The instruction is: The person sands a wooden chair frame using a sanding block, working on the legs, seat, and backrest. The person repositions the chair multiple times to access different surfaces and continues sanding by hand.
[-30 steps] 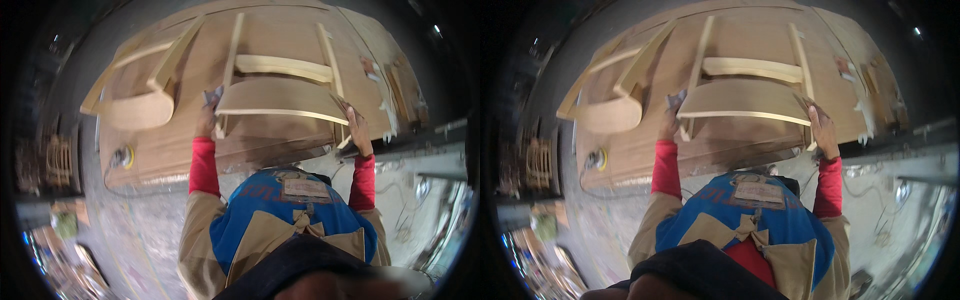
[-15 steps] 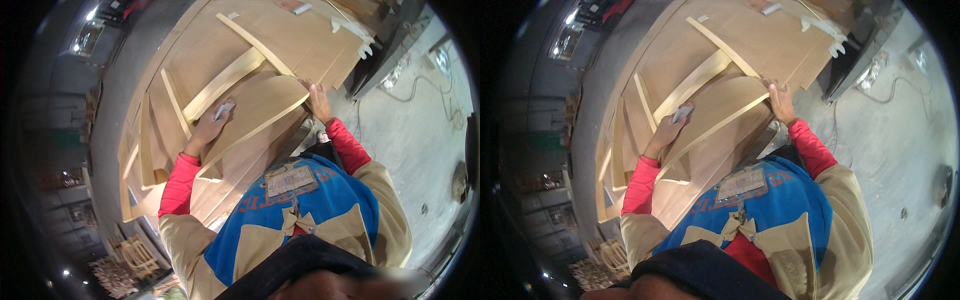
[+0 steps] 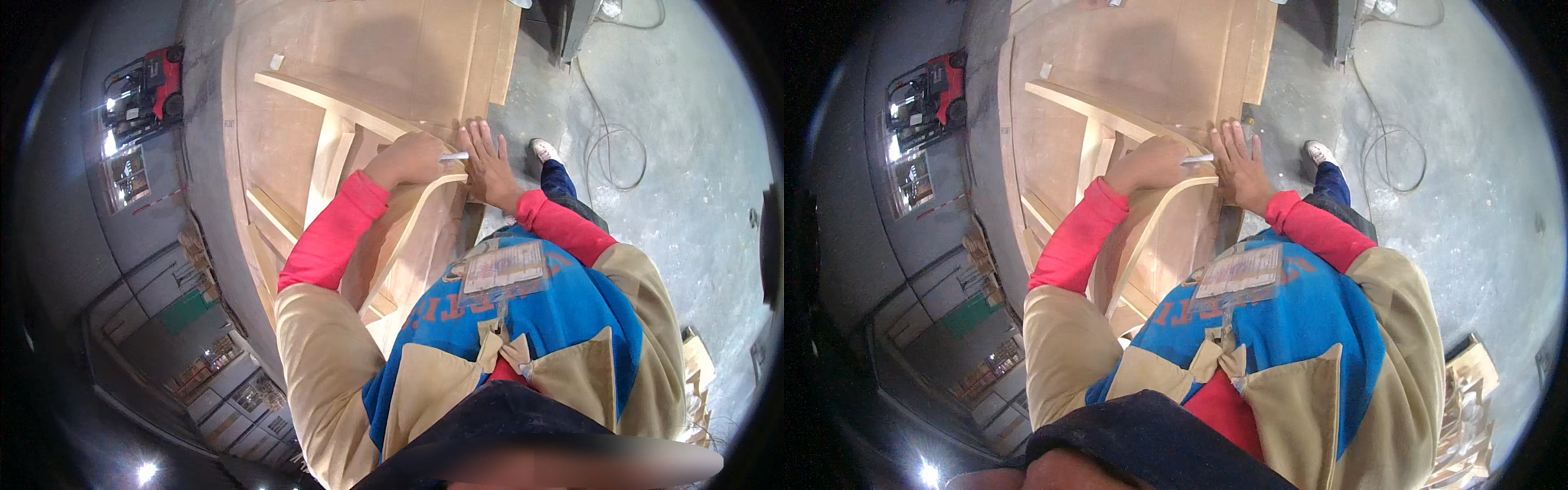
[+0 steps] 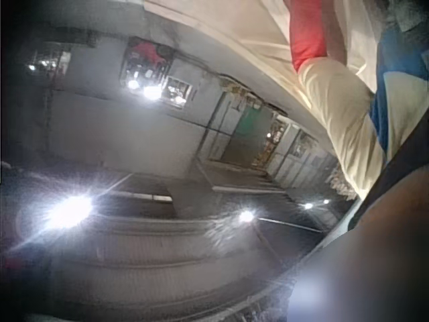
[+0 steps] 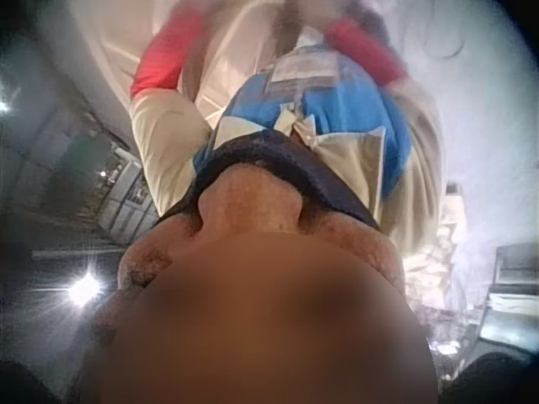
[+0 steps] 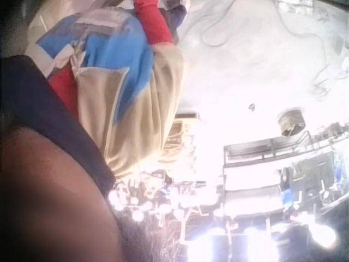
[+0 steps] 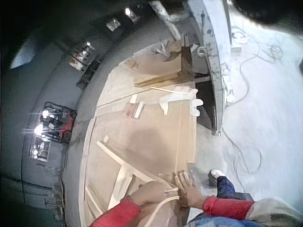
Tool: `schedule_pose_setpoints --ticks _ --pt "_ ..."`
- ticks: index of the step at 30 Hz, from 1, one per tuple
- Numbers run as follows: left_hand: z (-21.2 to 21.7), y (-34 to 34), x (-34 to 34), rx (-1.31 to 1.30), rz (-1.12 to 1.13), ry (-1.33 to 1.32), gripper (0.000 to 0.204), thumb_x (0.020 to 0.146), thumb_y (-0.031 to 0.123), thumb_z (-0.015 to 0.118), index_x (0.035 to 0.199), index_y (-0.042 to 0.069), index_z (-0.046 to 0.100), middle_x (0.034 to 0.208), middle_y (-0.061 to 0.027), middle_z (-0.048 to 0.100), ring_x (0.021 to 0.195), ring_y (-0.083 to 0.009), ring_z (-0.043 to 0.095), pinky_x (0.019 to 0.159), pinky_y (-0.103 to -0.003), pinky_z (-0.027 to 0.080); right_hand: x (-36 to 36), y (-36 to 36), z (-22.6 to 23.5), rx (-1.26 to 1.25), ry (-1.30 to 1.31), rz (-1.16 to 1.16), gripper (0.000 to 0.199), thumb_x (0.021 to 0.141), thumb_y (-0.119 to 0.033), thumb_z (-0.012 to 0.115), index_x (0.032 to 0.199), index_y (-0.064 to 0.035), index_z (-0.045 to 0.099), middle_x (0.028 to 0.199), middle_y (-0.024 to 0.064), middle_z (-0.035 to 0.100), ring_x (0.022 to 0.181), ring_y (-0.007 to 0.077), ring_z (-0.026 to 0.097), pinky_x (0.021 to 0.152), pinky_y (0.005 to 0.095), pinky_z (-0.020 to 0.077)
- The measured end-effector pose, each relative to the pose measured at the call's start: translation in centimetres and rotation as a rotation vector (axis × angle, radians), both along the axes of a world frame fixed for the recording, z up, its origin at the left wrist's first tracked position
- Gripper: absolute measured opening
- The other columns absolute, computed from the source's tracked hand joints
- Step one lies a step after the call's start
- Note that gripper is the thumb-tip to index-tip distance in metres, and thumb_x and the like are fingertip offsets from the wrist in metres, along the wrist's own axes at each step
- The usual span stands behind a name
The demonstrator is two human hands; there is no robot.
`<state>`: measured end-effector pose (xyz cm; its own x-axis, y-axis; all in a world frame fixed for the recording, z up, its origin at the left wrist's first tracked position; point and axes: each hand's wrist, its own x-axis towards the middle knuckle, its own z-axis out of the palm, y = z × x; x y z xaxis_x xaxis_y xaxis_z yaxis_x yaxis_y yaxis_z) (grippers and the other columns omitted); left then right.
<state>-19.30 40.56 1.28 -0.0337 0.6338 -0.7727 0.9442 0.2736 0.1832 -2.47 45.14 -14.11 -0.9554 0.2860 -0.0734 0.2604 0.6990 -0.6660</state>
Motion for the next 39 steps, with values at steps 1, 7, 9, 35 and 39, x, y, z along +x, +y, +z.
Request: schedule_pose_setpoints --ticks 1,7,9,35,39 --pt "-0.1 0.8 0.4 -0.044 -0.067 -0.007 0.041 0.093 0.037 0.053 0.107 0.002 0.068 0.091 -0.0225 0.068 0.084 -0.0427 0.064 0.078 -0.048 0.050 0.1 0.2 -0.1 -0.007 0.011 -0.016 0.098 0.074 -0.025 0.074 0.152 -0.0054 0.018 0.159 0.0198 0.015 0.148 0.0397 0.007 0.111 0.0661 0.0179" --pt "4.2 -2.4 2.1 0.185 0.373 -0.252 0.041 0.093 0.030 0.055 0.118 -0.002 0.063 0.115 -0.0187 0.066 0.109 -0.0371 0.060 0.094 -0.041 0.045 0.4 1.2 -0.7 0.008 -0.031 0.103 0.086 0.072 -0.021 0.076 0.147 -0.0130 0.035 0.159 0.0168 0.015 0.148 0.0418 0.007 0.110 0.0684 0.0189" --pt "6.5 -6.0 2.9 0.408 0.437 -0.332 0.041 0.093 0.026 0.053 0.124 0.000 0.061 0.126 -0.0153 0.061 0.123 -0.0326 0.051 0.105 -0.041 0.036 0.0 1.0 -0.6 0.101 -0.055 0.121 0.083 0.070 -0.019 0.077 0.144 -0.0156 0.040 0.159 0.0150 0.018 0.148 0.0417 0.008 0.108 0.0703 0.0208" --pt "-12.9 -47.3 25.3 1.662 2.699 0.482 0.073 0.098 0.057 0.045 0.132 -0.007 0.050 0.127 -0.0181 0.058 0.117 -0.0240 0.054 0.101 -0.036 0.040 -6.5 -11.0 22.4 -0.274 -0.003 1.063 0.075 0.100 -0.058 0.034 0.139 0.0040 0.046 0.147 0.0168 0.045 0.137 0.0273 0.039 0.114 0.0334 0.0281" --pt "-13.7 -50.8 28.5 2.774 2.106 -0.059 0.064 0.098 0.054 0.044 0.130 0.000 0.054 0.128 -0.0153 0.059 0.118 -0.0274 0.055 0.102 -0.041 0.041 -7.4 -6.0 19.5 -0.184 -0.165 0.634 0.078 0.097 -0.062 0.038 0.144 0.0007 0.040 0.150 0.0180 0.039 0.142 0.0256 0.032 0.117 0.0327 0.0228"
